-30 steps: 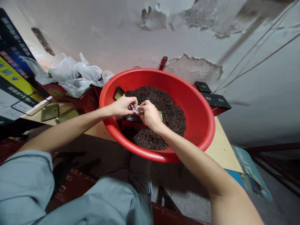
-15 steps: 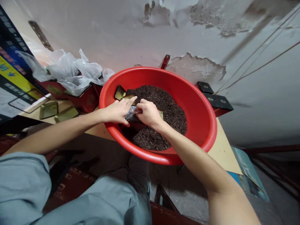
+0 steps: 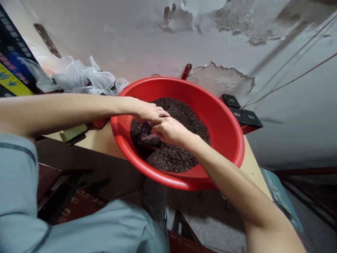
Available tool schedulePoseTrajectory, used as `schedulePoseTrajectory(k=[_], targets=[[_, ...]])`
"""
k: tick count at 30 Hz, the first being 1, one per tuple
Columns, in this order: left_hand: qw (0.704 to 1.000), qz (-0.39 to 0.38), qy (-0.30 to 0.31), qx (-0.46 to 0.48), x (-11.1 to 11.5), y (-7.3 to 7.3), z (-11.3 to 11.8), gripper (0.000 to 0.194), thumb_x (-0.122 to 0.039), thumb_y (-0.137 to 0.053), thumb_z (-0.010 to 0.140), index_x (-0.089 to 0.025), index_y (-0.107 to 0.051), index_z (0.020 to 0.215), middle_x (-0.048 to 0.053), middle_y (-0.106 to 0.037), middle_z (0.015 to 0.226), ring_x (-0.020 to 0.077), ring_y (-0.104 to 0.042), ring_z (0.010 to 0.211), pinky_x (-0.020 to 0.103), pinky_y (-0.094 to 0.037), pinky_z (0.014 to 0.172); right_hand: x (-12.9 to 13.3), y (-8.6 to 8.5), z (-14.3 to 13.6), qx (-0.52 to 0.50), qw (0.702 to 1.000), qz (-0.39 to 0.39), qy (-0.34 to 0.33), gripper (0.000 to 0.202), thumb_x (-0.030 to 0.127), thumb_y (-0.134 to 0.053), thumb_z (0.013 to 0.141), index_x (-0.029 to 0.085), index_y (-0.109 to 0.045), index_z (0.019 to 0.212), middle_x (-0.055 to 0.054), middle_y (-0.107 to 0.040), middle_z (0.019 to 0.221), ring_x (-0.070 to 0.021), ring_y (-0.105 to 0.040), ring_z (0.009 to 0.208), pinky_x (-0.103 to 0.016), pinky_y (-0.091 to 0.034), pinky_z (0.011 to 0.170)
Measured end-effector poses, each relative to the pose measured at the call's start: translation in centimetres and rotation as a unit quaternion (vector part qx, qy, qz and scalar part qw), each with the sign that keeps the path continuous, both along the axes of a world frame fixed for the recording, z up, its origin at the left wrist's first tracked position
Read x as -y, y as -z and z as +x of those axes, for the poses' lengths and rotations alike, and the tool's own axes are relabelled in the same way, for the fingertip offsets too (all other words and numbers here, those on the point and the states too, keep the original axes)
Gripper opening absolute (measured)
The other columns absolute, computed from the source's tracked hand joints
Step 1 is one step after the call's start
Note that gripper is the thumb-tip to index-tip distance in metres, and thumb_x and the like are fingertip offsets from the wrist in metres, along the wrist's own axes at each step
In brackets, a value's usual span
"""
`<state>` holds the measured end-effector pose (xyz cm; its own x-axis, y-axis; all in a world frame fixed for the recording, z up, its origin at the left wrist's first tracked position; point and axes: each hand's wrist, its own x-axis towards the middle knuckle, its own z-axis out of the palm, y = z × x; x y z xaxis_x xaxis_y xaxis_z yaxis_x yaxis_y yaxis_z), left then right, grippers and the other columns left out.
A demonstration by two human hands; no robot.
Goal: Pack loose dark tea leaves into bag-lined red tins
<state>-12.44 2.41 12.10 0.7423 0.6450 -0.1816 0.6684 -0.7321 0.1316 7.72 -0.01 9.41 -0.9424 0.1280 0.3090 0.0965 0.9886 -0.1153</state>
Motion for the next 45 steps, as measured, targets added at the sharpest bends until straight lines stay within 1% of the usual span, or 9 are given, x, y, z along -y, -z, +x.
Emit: schedulePoseTrajectory(k=[4,8,10,14,18,30,37,41,45], targets=[[0.997,0.07,0.023,0.001,-0.3,-0.7,0.8,0.074,-0.018,-0.065,0.079,-0.038,-0.059,0.15,0.003,-0.055,0.161,0.0334,-0.046,0.147,0.044,-0.04,0.113,0.2,0.4,1.1,-0.015,1.0,-0.026,0.005,0.03,0.004,-0.055,0.089,0.019,-0.081,0.087,-0.008,-0.074,0.095,-0.0176,-0.067,0.082,-0.032,-0.053,0.078],[0.952,0.13,-0.277,0.023,4.6,-1.2,0.2,0.073,-0.035,-0.056,0.098,-0.025,-0.036,0.167,0.017,-0.068,0.14,0.0354,-0.064,0.126,0.045,-0.049,0.102,0.5,1.2,1.7,-0.07,0.995,-0.062,0.034,0.027,0.004,-0.057,0.085,0.017,-0.081,0.087,-0.008,-0.074,0.094,-0.0146,-0.067,0.075,-0.028,-0.052,0.07],[0.934,0.093,-0.344,0.011,8.5,-1.1,0.4,0.078,-0.048,-0.054,0.101,-0.021,-0.027,0.17,0.019,-0.071,0.132,0.0339,-0.069,0.116,0.042,-0.052,0.097,0.3,1.5,1.6,-0.078,0.994,-0.071,0.036,0.026,0.004,-0.058,0.083,0.017,-0.081,0.085,-0.007,-0.074,0.094,-0.0145,-0.067,0.074,-0.028,-0.052,0.07],[0.92,0.036,-0.391,-0.008,14.0,1.3,3.2,0.132,-0.073,-0.071,0.086,-0.007,0.005,0.171,0.031,-0.064,0.138,0.0418,-0.069,0.114,0.045,-0.052,0.095,0.0,1.6,0.7,-0.088,0.991,-0.082,0.065,0.025,0.006,-0.059,0.08,0.019,-0.081,0.081,-0.006,-0.074,0.092,-0.0156,-0.066,0.075,-0.029,-0.053,0.072],[0.912,0.033,-0.408,0.031,13.4,3.9,6.4,0.137,-0.074,-0.073,0.083,-0.002,0.005,0.17,0.039,-0.055,0.144,0.0463,-0.062,0.121,0.046,-0.052,0.094,0.5,1.2,0.3,-0.093,0.987,-0.06,0.118,0.025,0.007,-0.058,0.078,0.018,-0.08,0.076,-0.008,-0.073,0.088,-0.0171,-0.065,0.072,-0.031,-0.054,0.071],[0.99,-0.022,-0.138,-0.006,6.2,1.6,-1.6,0.147,-0.026,-0.085,0.057,-0.02,0.005,0.173,0.019,-0.053,0.158,0.0431,-0.046,0.14,0.046,-0.04,0.111,0.7,1.8,0.8,-0.102,0.991,-0.077,0.037,0.031,0.003,-0.056,0.082,0.021,-0.082,0.08,-0.006,-0.077,0.092,-0.0175,-0.073,0.082,-0.031,-0.059,0.079],[0.997,-0.024,-0.065,-0.042,3.9,1.6,-0.8,0.131,-0.019,-0.079,0.054,-0.03,-0.021,0.171,0.012,-0.055,0.159,0.0417,-0.043,0.145,0.058,-0.024,0.123,0.8,2.0,0.7,-0.081,0.997,-0.002,0.015,0.036,0.004,-0.05,0.09,0.021,-0.081,0.091,-0.008,-0.078,0.099,-0.0188,-0.075,0.09,-0.034,-0.063,0.083],[0.996,-0.05,-0.063,-0.036,3.7,2.2,-0.5,0.127,-0.018,-0.079,0.05,-0.024,-0.033,0.168,0.015,-0.055,0.156,0.0432,-0.045,0.142,0.055,-0.035,0.118,1.1,2.1,1.1,-0.075,0.997,0.021,0.012,0.038,0.002,-0.048,0.092,0.02,-0.081,0.092,-0.009,-0.078,0.101,-0.0207,-0.076,0.093,-0.038,-0.065,0.085],[0.998,-0.063,-0.003,0.007,2.8,2.0,-0.3,0.099,-0.01,-0.072,0.053,-0.034,-0.061,0.148,0.002,-0.062,0.15,0.0382,-0.042,0.147,0.051,-0.032,0.121,1.0,2.4,1.2,-0.078,0.997,0.022,-0.01,0.038,0.003,-0.047,0.094,0.02,-0.081,0.094,-0.01,-0.078,0.104,-0.0224,-0.076,0.094,-0.041,-0.065,0.085]])
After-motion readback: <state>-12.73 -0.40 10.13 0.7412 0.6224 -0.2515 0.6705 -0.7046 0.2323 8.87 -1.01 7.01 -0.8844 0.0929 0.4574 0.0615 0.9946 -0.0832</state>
